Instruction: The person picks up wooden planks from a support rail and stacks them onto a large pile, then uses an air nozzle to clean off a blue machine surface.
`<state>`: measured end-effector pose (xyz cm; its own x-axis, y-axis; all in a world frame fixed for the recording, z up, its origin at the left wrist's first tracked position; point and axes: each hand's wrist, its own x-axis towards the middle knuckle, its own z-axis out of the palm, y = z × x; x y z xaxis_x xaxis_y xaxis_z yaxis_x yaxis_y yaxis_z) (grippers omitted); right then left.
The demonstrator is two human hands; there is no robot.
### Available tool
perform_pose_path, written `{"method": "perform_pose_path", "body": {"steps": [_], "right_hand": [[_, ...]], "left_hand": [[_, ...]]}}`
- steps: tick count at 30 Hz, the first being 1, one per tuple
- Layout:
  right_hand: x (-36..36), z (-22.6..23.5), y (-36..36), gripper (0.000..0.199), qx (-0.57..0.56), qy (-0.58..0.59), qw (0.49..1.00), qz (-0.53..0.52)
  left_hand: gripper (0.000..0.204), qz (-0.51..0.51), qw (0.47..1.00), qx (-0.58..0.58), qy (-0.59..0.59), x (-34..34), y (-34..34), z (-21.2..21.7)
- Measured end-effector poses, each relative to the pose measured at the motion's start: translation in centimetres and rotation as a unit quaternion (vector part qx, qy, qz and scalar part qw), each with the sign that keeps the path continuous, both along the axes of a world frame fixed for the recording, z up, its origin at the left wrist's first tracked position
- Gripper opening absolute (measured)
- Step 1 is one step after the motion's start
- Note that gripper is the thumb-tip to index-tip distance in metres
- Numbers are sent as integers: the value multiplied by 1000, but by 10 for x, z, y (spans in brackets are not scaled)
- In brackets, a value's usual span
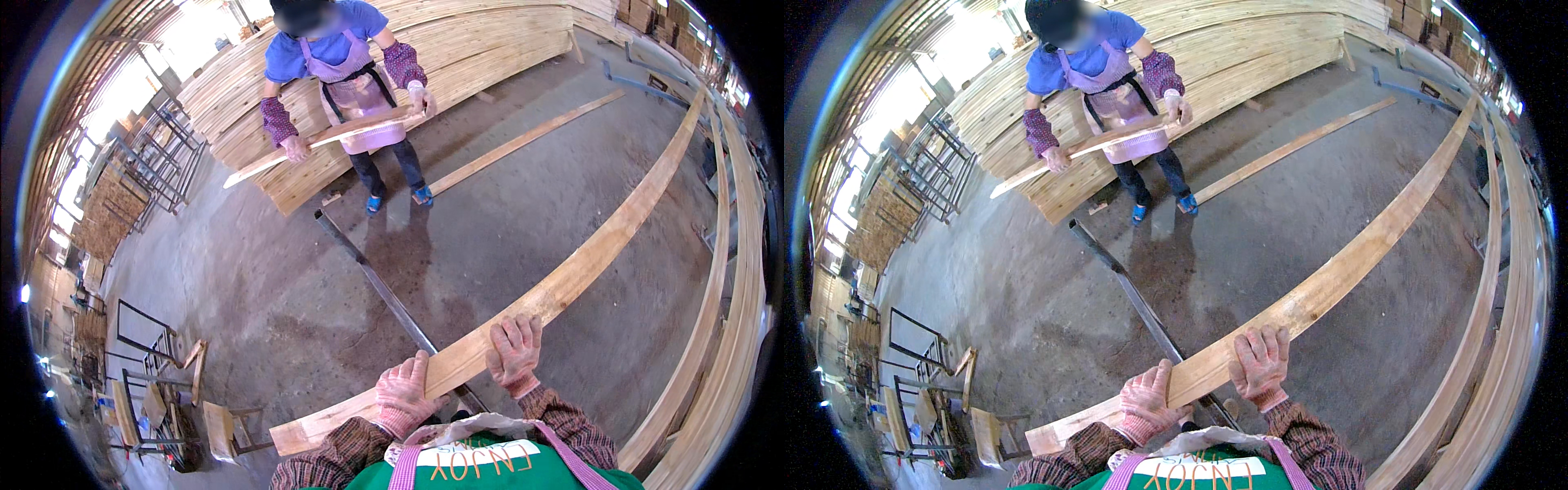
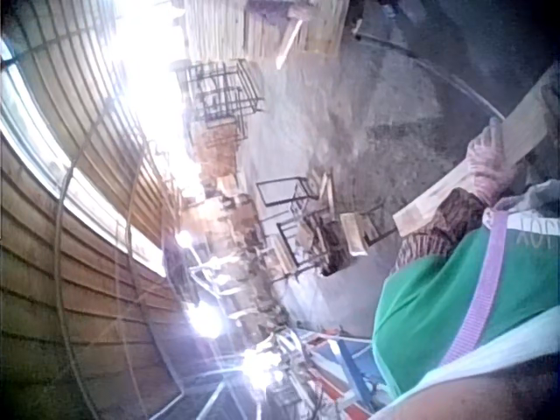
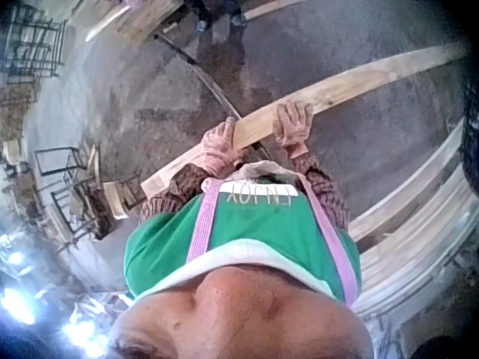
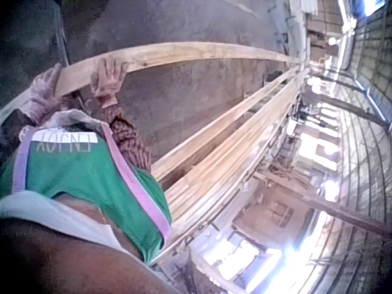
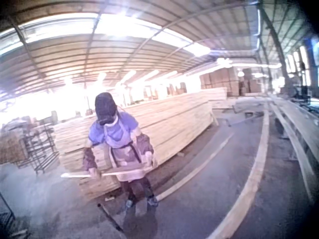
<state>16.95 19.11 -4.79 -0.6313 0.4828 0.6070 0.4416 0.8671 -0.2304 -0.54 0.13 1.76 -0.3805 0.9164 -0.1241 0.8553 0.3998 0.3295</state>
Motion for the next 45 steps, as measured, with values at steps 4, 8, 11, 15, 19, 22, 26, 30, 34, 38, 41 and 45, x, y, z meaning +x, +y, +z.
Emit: {"method": "perform_pose_path", "body": {"steps": [4, 8, 11, 15, 19, 22, 26, 30, 34, 38, 41, 45], "right_hand": [[-1, 3, -1, 43, -6, 9, 1000, 5], [-4, -1, -2, 42, 2, 10, 1000, 12], [2, -7, -5, 44, -8, -9, 1000, 2], [4, -5, -2, 44, -21, 7, 1000, 6], [2, -3, 0, 49, -8, -8, 1000, 10], [4, 1, 1, 49, -6, -2, 1000, 3], [3, 7, 0, 46, -25, 10, 1000, 7], [3, -5, 0, 45, -20, 10, 1000, 6], [2, -2, -4, 46, -8, -1, 1000, -3], [2, -7, -3, 45, -11, 3, 1000, -2], [0, -8, -3, 43, -3, -2, 1000, 9], [-3, -5, 0, 45, -7, 16, 1000, 19]], "left_hand": [[103, 9, 999, -42, -26, -1, 2, 7], [104, 22, 997, -60, -37, -1, -2, 14], [102, 16, 999, -20, -26, -1, -1, 11], [91, 0, 999, -23, -26, -2, 8, 9], [88, 9, 999, 38, -5, 2, 2, 0], [90, 12, 1000, -6, -23, 3, 9, 7], [93, 1, 1000, 10, -7, 2, 6, 7], [97, -3, 1000, 2, -15, 1, 3, 7], [101, 1, 999, -35, -21, -2, 2, 10], [99, 4, 999, -42, -27, -2, 1, 7], [98, 9, 999, -28, -36, -3, -2, 1], [88, 4, 1000, 2, -18, -3, -4, 2]]}}
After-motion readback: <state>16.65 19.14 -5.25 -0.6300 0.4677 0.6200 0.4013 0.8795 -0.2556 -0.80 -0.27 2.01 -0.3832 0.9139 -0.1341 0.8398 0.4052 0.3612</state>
